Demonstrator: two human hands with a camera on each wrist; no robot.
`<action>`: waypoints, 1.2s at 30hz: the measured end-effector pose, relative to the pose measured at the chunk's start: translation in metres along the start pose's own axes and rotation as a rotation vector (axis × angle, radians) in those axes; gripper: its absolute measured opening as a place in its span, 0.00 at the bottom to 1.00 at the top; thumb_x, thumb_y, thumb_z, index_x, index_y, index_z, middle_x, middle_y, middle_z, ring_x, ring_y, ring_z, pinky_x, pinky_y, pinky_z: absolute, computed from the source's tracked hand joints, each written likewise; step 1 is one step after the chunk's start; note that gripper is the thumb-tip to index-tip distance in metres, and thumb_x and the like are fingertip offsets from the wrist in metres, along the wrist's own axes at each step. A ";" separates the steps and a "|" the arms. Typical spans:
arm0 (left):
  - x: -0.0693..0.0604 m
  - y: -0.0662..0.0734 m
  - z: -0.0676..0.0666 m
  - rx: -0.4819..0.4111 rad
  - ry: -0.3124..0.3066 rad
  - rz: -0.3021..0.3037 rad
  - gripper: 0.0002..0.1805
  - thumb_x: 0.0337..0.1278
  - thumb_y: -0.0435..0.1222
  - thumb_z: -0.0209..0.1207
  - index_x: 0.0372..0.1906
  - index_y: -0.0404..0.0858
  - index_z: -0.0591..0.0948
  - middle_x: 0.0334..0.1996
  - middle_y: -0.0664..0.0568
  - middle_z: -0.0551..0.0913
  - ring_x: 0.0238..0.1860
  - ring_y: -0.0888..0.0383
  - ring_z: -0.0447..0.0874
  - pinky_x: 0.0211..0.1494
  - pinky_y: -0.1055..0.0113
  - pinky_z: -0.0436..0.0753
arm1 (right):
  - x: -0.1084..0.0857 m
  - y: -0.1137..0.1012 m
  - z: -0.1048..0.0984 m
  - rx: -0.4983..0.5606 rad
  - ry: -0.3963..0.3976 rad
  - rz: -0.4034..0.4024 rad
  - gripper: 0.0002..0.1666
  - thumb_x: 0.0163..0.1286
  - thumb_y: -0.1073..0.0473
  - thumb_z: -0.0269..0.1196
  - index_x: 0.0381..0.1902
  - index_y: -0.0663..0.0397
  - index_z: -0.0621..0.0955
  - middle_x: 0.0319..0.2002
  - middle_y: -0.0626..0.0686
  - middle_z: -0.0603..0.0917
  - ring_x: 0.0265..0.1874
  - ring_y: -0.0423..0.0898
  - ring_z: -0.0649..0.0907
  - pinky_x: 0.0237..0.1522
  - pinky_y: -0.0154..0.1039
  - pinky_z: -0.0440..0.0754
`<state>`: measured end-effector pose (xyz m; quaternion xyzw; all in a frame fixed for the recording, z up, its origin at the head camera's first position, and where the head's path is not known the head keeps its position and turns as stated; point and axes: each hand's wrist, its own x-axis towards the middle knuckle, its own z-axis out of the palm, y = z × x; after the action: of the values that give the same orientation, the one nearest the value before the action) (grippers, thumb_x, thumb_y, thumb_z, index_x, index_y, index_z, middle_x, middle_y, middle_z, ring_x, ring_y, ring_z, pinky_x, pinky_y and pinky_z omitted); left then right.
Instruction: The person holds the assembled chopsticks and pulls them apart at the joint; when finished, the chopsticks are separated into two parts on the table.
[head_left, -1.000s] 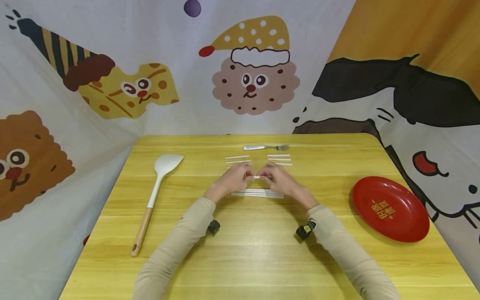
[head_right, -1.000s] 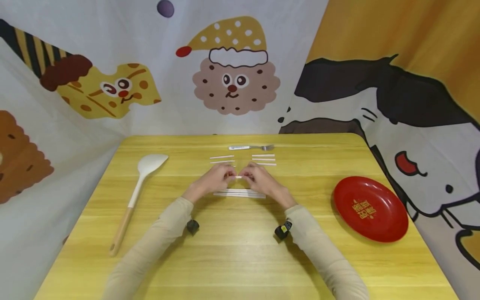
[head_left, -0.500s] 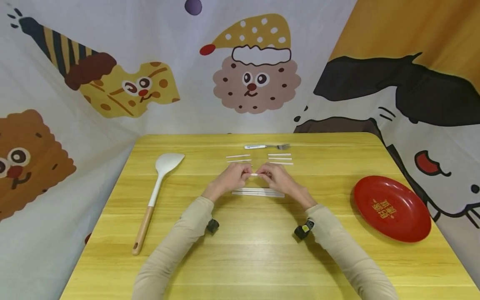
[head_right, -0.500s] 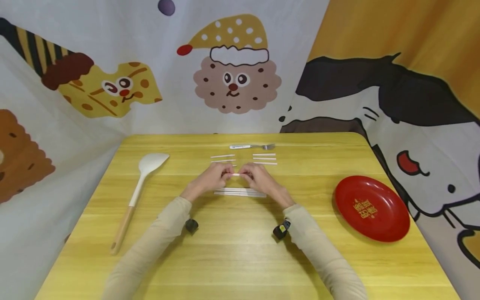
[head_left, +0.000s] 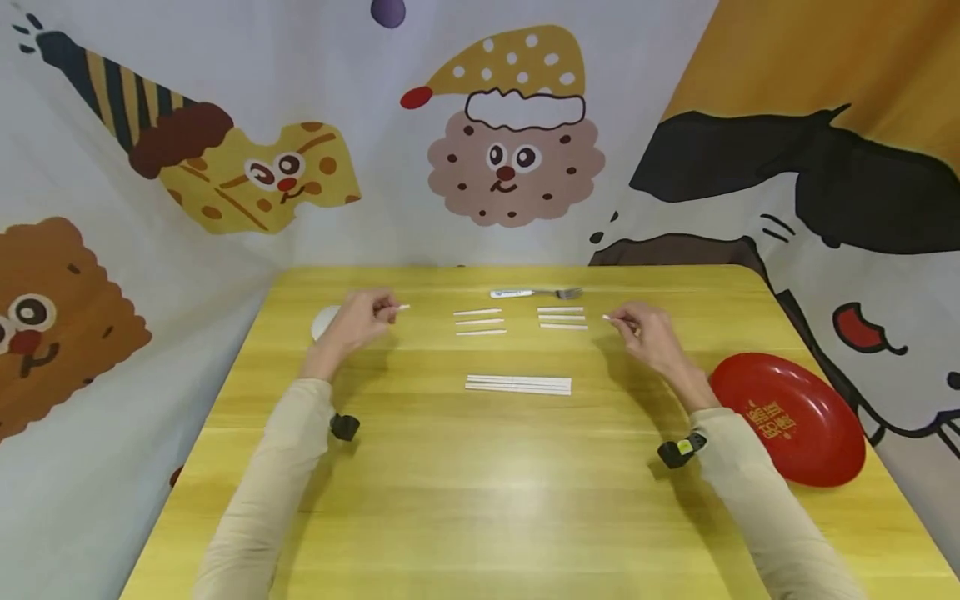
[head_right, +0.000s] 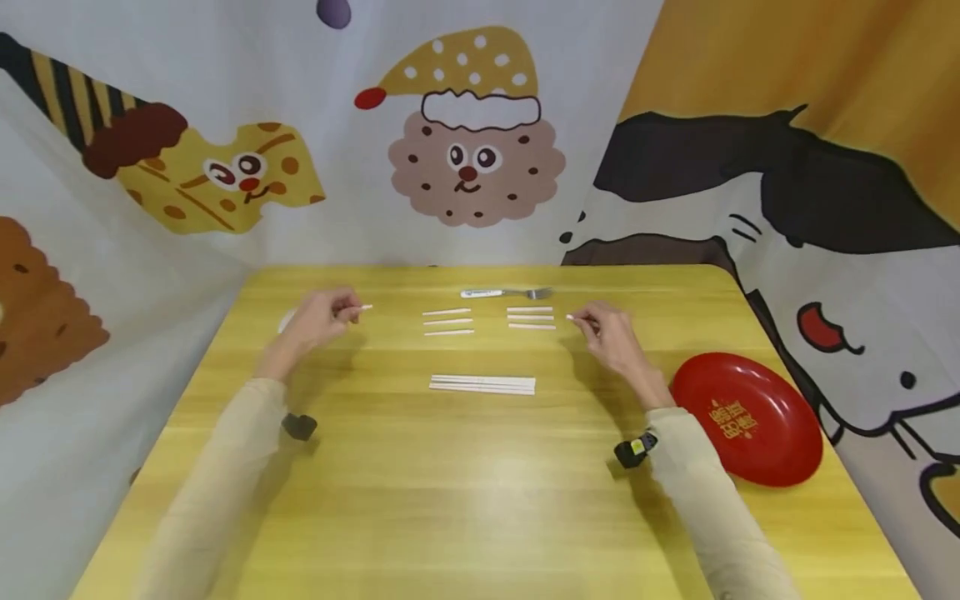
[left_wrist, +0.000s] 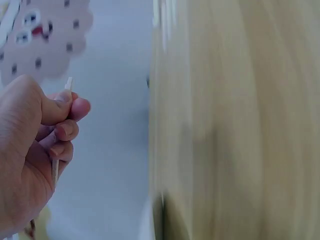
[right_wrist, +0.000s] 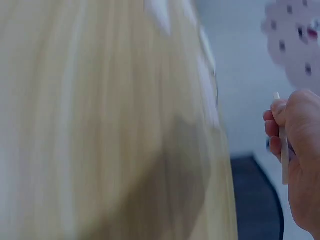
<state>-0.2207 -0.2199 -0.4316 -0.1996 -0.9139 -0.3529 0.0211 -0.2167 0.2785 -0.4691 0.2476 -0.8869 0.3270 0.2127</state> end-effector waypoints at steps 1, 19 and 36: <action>0.003 0.003 0.002 0.003 -0.019 0.012 0.07 0.71 0.32 0.53 0.38 0.36 0.81 0.33 0.38 0.85 0.26 0.54 0.75 0.28 0.66 0.72 | 0.005 -0.005 0.004 0.005 -0.036 -0.009 0.04 0.69 0.69 0.64 0.37 0.65 0.85 0.31 0.60 0.87 0.27 0.44 0.81 0.29 0.28 0.77; 0.009 0.021 0.035 0.000 -0.100 -0.080 0.11 0.74 0.34 0.54 0.52 0.34 0.81 0.40 0.41 0.85 0.33 0.53 0.79 0.34 0.60 0.79 | 0.012 -0.018 0.037 0.046 -0.148 0.053 0.08 0.68 0.72 0.63 0.43 0.65 0.86 0.36 0.58 0.85 0.25 0.43 0.76 0.24 0.30 0.75; 0.034 0.034 0.065 0.054 -0.124 0.055 0.10 0.70 0.32 0.59 0.49 0.34 0.87 0.41 0.46 0.87 0.41 0.52 0.84 0.46 0.59 0.85 | 0.024 -0.025 0.046 0.023 -0.223 0.061 0.10 0.70 0.71 0.63 0.46 0.62 0.87 0.42 0.60 0.85 0.39 0.53 0.83 0.43 0.50 0.85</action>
<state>-0.2330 -0.1429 -0.4526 -0.2453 -0.9169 -0.3143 -0.0203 -0.2306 0.2232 -0.4762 0.2576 -0.9083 0.3139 0.1000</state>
